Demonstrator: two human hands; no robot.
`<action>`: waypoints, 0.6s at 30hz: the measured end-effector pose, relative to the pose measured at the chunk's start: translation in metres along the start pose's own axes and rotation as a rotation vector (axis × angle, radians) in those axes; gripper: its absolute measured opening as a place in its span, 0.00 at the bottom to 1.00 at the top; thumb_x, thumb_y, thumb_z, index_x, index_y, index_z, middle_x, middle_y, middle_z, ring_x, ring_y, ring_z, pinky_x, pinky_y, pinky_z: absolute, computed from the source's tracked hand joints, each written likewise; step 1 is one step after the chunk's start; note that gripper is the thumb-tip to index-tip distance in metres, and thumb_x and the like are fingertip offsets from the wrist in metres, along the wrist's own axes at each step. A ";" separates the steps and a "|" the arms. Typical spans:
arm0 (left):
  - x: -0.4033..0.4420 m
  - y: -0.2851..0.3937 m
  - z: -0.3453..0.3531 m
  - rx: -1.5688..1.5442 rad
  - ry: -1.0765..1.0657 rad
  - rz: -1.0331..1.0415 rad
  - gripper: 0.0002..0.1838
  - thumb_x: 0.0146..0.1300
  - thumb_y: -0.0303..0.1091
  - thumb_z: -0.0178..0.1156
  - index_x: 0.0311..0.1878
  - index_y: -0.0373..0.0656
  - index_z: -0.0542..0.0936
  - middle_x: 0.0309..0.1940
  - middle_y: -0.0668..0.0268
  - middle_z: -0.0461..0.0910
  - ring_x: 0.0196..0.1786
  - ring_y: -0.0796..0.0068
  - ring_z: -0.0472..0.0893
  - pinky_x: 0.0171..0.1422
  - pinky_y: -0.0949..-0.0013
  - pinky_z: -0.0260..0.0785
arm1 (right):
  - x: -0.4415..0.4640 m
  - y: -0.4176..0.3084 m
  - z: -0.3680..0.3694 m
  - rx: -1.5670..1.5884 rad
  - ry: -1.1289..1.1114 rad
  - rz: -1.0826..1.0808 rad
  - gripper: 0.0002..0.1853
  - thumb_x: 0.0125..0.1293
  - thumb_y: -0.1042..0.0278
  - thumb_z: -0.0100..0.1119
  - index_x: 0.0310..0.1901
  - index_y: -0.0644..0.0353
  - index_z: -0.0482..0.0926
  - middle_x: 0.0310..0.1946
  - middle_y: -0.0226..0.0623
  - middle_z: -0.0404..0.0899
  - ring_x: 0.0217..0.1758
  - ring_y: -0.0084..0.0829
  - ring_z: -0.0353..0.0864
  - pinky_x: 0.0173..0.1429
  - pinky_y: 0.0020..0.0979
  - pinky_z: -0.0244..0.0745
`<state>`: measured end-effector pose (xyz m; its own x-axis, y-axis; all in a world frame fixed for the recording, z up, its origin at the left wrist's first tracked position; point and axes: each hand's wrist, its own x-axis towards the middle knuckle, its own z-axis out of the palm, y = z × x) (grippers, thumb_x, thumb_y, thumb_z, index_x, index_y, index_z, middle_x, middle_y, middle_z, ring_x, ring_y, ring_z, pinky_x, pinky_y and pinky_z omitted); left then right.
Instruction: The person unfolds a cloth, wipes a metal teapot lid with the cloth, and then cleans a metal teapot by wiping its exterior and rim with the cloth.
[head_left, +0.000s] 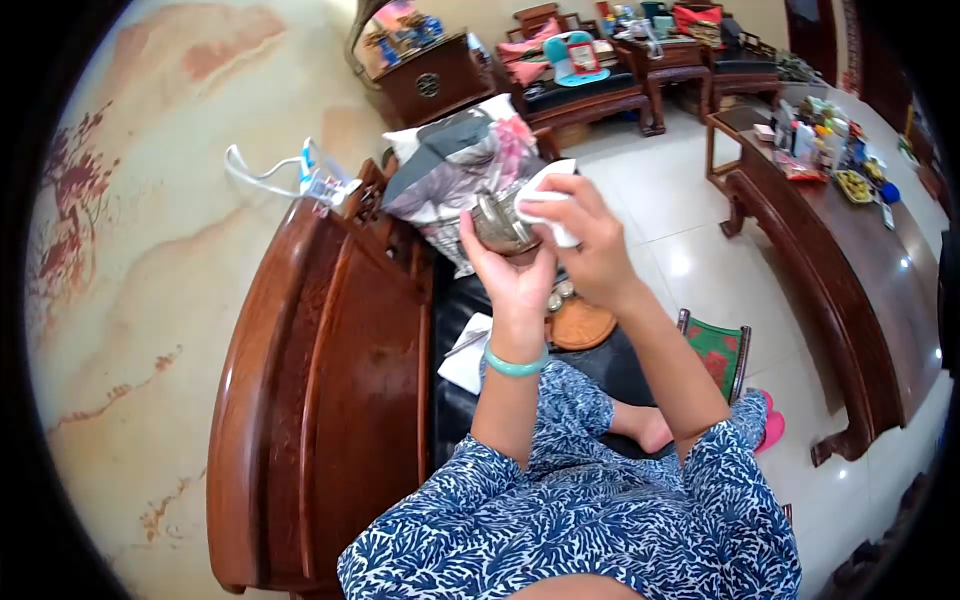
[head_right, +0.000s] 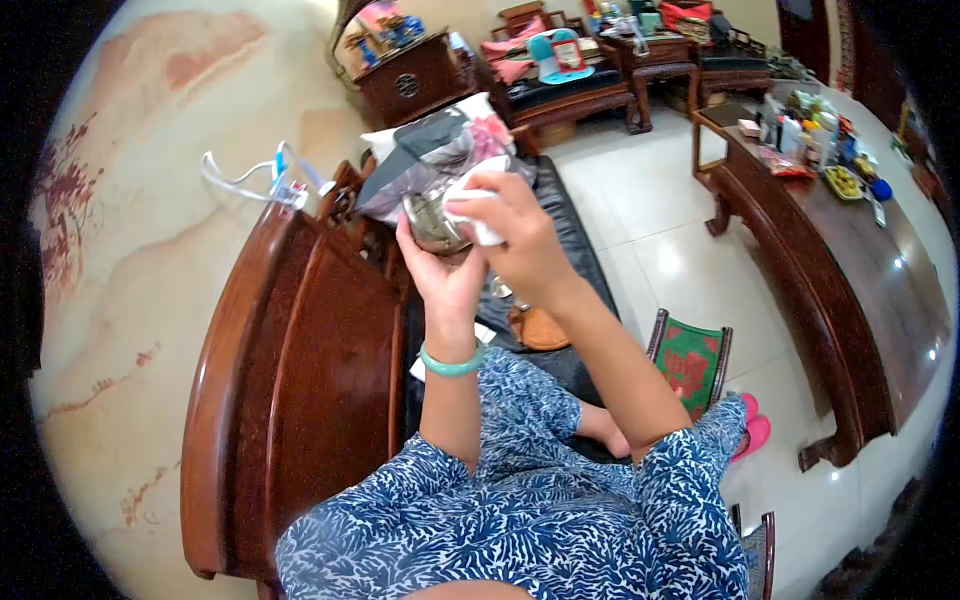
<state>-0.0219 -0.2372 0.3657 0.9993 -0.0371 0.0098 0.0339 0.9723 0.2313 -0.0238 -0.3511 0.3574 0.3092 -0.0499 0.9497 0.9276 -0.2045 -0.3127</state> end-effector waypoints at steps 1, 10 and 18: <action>-0.002 0.001 -0.004 -0.002 -0.091 -0.003 0.26 0.61 0.55 0.57 0.55 0.46 0.75 0.52 0.60 0.78 0.56 0.61 0.76 0.62 0.55 0.69 | 0.002 0.004 -0.001 0.008 0.030 0.031 0.14 0.54 0.82 0.60 0.43 0.58 0.82 0.46 0.43 0.76 0.50 0.42 0.78 0.53 0.36 0.74; -0.003 0.016 -0.016 0.032 -0.120 0.042 0.27 0.64 0.56 0.53 0.57 0.48 0.74 0.56 0.62 0.76 0.58 0.60 0.75 0.67 0.52 0.64 | -0.008 -0.016 0.020 -0.101 -0.061 -0.124 0.13 0.52 0.79 0.61 0.41 0.57 0.82 0.47 0.42 0.76 0.50 0.45 0.78 0.52 0.36 0.75; -0.009 0.010 -0.022 -0.033 -0.076 0.051 0.26 0.61 0.55 0.58 0.52 0.43 0.76 0.47 0.61 0.80 0.47 0.64 0.81 0.55 0.62 0.76 | -0.003 -0.027 0.014 -0.088 0.030 -0.054 0.15 0.50 0.82 0.59 0.40 0.58 0.81 0.44 0.43 0.76 0.49 0.44 0.77 0.52 0.38 0.74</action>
<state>-0.0305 -0.2226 0.3468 0.9955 -0.0031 0.0944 -0.0156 0.9803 0.1969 -0.0467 -0.3316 0.3626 0.2514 -0.0651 0.9657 0.9205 -0.2924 -0.2593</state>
